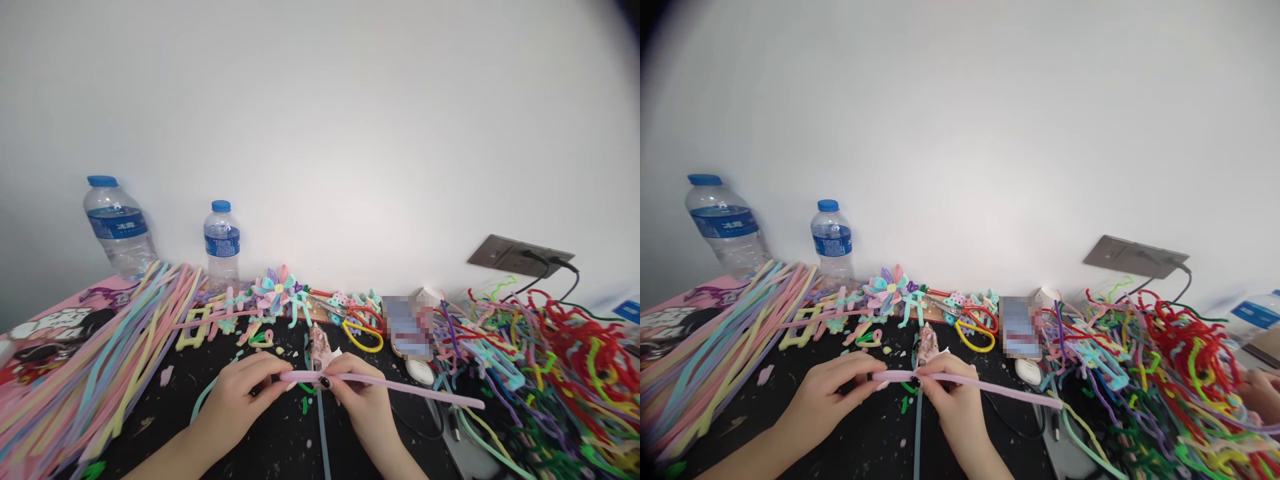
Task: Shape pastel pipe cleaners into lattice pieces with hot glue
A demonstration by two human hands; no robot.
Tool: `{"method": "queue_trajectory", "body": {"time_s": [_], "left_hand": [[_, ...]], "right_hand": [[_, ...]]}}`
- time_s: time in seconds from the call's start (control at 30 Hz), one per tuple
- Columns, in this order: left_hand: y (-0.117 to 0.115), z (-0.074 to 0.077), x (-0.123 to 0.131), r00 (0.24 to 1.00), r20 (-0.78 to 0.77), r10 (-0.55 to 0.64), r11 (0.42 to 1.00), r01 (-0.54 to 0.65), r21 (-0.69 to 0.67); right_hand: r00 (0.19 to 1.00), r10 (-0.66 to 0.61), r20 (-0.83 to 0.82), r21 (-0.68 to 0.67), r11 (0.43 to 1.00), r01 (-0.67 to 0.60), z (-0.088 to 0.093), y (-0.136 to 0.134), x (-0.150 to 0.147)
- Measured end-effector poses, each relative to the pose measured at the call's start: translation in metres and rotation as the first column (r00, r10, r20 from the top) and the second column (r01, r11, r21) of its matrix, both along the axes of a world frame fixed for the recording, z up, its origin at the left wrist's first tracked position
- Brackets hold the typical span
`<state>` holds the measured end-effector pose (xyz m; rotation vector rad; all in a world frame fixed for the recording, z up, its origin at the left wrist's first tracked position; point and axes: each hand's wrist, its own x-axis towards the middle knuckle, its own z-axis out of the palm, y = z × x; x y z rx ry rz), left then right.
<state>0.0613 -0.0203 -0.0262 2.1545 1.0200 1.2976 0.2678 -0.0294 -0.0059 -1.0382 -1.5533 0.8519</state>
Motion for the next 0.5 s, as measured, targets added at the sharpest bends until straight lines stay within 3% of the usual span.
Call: {"method": "queue_trajectory", "body": {"time_s": [0.23, 0.5], "left_hand": [[-0.0036, 0.0058, 0.0037, 0.998, -0.011, -0.063, 0.995, 0.062, -0.073], [-0.0031, 0.0067, 0.0032, 0.994, 0.009, -0.108, 0.994, 0.108, -0.015]], "right_hand": [[0.999, 0.034, -0.021, -0.026, 0.999, -0.034, 0.0029, -0.0019, -0.0028], [0.999, 0.046, -0.012, -0.016, 0.999, -0.046, 0.0046, -0.0025, -0.0033]]}}
